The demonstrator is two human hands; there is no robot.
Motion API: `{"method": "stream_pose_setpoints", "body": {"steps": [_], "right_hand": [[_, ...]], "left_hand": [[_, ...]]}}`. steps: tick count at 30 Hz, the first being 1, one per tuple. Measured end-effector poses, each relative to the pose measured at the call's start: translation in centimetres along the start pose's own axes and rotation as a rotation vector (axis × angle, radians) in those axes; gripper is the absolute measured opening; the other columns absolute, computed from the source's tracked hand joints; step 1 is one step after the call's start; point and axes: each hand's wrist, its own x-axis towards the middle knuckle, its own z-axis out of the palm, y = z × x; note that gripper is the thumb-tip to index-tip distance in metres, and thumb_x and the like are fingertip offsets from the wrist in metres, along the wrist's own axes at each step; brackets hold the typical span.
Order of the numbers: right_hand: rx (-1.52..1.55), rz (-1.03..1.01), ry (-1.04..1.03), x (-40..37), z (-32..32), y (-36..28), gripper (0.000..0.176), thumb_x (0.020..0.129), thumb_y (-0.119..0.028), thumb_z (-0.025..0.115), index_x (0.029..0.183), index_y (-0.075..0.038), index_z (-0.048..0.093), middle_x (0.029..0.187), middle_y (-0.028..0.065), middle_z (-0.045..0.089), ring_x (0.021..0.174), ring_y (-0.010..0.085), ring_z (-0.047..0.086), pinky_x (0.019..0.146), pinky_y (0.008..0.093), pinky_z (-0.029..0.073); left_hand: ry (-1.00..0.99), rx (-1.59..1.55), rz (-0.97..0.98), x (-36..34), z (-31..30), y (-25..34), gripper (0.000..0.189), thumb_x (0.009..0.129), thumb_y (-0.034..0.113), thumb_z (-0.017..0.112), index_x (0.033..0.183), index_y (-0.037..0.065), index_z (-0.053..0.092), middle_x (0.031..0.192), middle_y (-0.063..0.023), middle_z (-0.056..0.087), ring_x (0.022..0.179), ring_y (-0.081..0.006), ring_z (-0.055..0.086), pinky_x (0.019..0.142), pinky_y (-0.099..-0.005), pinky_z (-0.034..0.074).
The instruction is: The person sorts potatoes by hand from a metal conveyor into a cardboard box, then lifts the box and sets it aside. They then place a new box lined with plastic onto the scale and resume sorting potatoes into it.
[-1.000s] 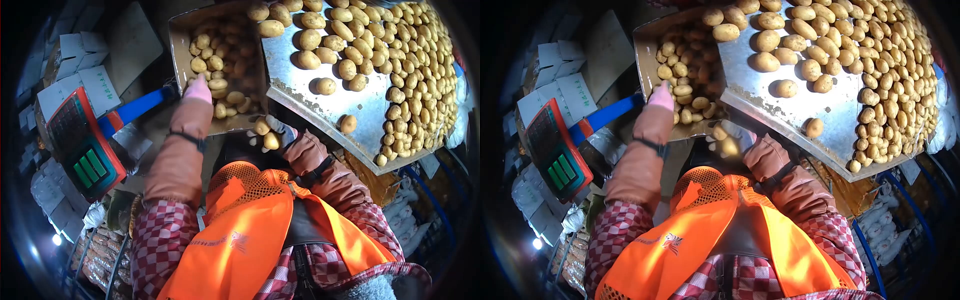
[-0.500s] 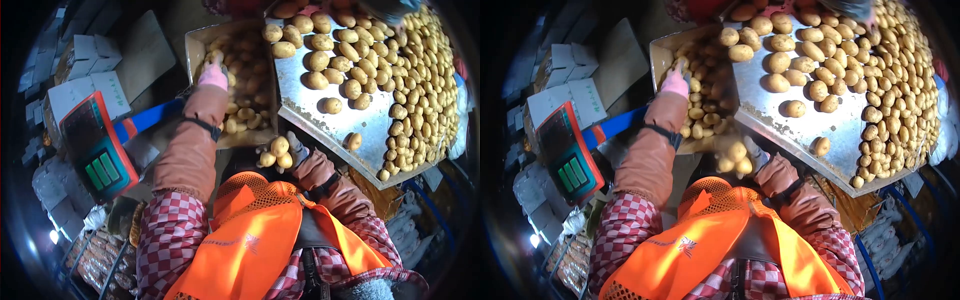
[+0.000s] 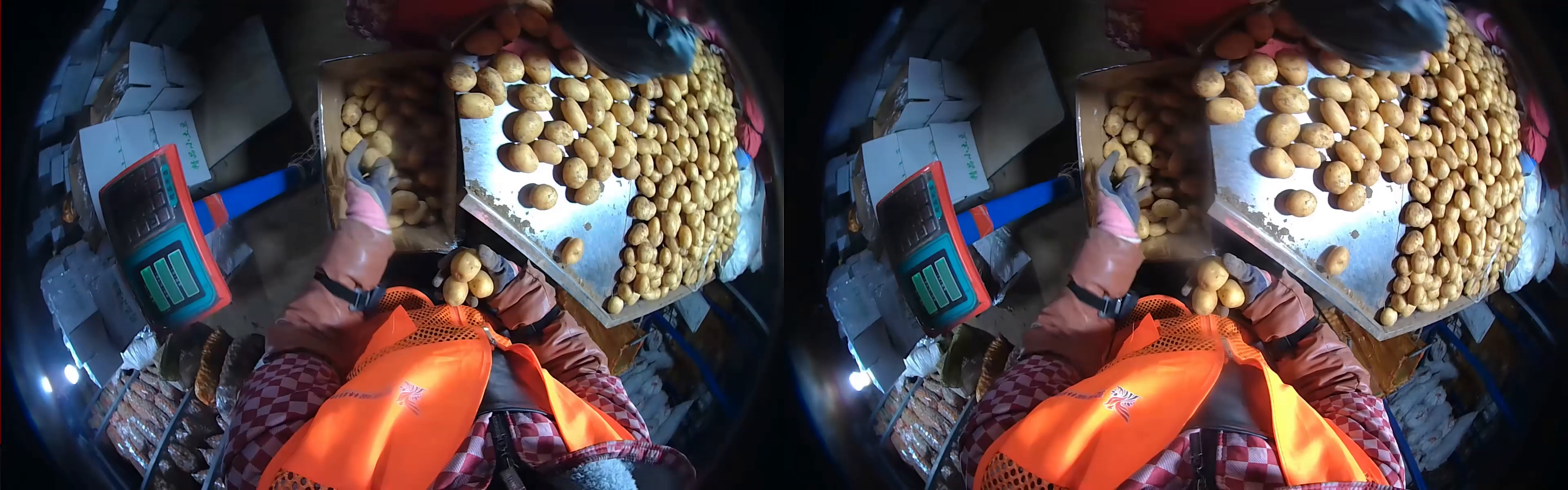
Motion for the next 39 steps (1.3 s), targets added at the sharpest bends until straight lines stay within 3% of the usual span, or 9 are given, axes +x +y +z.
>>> {"method": "stream_pose_setpoints", "body": {"steps": [4, 5, 7, 9, 19, 25, 30, 36, 39], "right_hand": [[-0.075, 0.077, -0.168, 0.0, -2.4, -1.1, 0.093, 0.082, -0.080, 0.050, 0.124, 0.003, 0.058, 0.113, 0.0191, 0.067, 0.090, 0.0254, 0.069, 0.055, 0.0279, 0.052], [-0.061, 0.068, -0.147, -0.4, -2.3, -1.0, 0.093, 0.082, -0.080, 0.050, 0.124, 0.003, 0.058, 0.112, 0.0191, 0.067, 0.089, 0.0255, 0.069, 0.054, 0.0277, 0.051], [-0.040, 0.037, -0.108, -0.9, -2.0, -0.9, 0.092, 0.083, -0.079, 0.051, 0.123, 0.002, 0.059, 0.112, 0.0192, 0.067, 0.086, 0.0256, 0.068, 0.053, 0.0274, 0.050], [-0.022, 0.035, 0.004, -1.4, -0.8, -1.1, 0.088, 0.085, -0.076, 0.051, 0.123, 0.002, 0.059, 0.111, 0.0189, 0.067, 0.086, 0.0247, 0.067, 0.058, 0.0283, 0.051], [-0.128, -0.051, 0.213, -2.6, -0.2, -1.1, 0.080, 0.087, -0.070, 0.053, 0.117, 0.003, 0.062, 0.105, 0.0170, 0.068, 0.094, 0.0263, 0.066, 0.079, 0.0347, 0.052], [-0.140, -0.047, 0.112, -2.1, 1.8, -3.0, 0.089, 0.080, -0.078, 0.055, 0.115, 0.003, 0.061, 0.106, 0.0162, 0.068, 0.087, 0.0262, 0.067, 0.073, 0.0363, 0.054], [-0.013, -0.148, 0.040, -0.9, 2.7, -4.5, 0.071, 0.084, -0.062, 0.063, 0.116, 0.001, 0.057, 0.105, 0.0188, 0.065, 0.089, 0.0326, 0.065, 0.078, 0.0399, 0.055], [0.079, -0.104, -0.113, -0.9, 4.5, -6.6, 0.043, 0.085, -0.045, 0.071, 0.097, -0.007, 0.055, 0.088, 0.0117, 0.060, 0.087, 0.0292, 0.061, 0.081, 0.0417, 0.052], [0.039, -0.049, -0.093, -1.5, 5.3, -7.3, 0.039, 0.084, -0.042, 0.073, 0.093, -0.009, 0.054, 0.082, 0.0099, 0.059, 0.082, 0.0272, 0.059, 0.075, 0.0389, 0.049]], "left_hand": [[-0.725, 0.602, 0.397, -5.3, 4.1, 6.3, 0.040, 0.103, 0.020, 0.051, 0.138, 0.002, 0.052, 0.105, -0.0043, 0.063, 0.081, -0.0087, 0.061, 0.076, -0.0223, 0.053], [-0.559, -0.033, -0.077, -4.3, 5.2, 5.4, 0.033, 0.101, 0.019, 0.052, 0.128, 0.001, 0.060, 0.105, -0.0031, 0.064, 0.084, -0.0087, 0.062, 0.077, -0.0220, 0.052], [-0.376, -0.256, -0.081, 5.4, 3.4, -1.2, 0.027, 0.097, 0.009, 0.053, 0.121, 0.004, 0.065, 0.109, -0.0082, 0.066, 0.090, -0.0148, 0.064, 0.082, -0.0263, 0.053], [-0.118, 1.354, 0.374, 7.9, 3.1, 2.7, 0.029, 0.095, 0.006, 0.052, 0.122, 0.007, 0.063, 0.115, -0.0172, 0.065, 0.100, -0.0262, 0.065, 0.087, -0.0363, 0.054], [-0.067, 2.017, 0.014, 22.3, 1.0, 0.6, 0.050, 0.085, 0.016, 0.070, 0.131, 0.017, 0.051, 0.126, -0.0161, 0.058, 0.119, -0.0363, 0.060, 0.098, -0.0479, 0.052], [0.181, 1.642, 0.213, 10.7, 1.8, 4.1, 0.043, 0.087, 0.025, 0.068, 0.128, 0.017, 0.056, 0.117, -0.0172, 0.062, 0.106, -0.0325, 0.066, 0.089, -0.0468, 0.054], [-0.149, -0.264, -0.453, 6.4, -6.0, -2.9, 0.033, 0.087, 0.006, 0.062, 0.120, 0.008, 0.060, 0.076, -0.0030, 0.055, 0.056, -0.0189, 0.053, 0.051, -0.0330, 0.045], [0.094, -0.270, -0.096, -1.6, -6.3, 1.0, 0.051, 0.083, -0.006, 0.061, 0.130, 0.012, 0.056, 0.105, -0.0060, 0.061, 0.088, -0.0195, 0.064, 0.074, -0.0350, 0.058], [-0.232, -0.344, 0.188, -1.3, -3.2, 1.2, 0.046, 0.087, -0.002, 0.064, 0.129, 0.013, 0.054, 0.094, -0.0014, 0.059, 0.074, -0.0128, 0.058, 0.065, -0.0292, 0.051]]}}
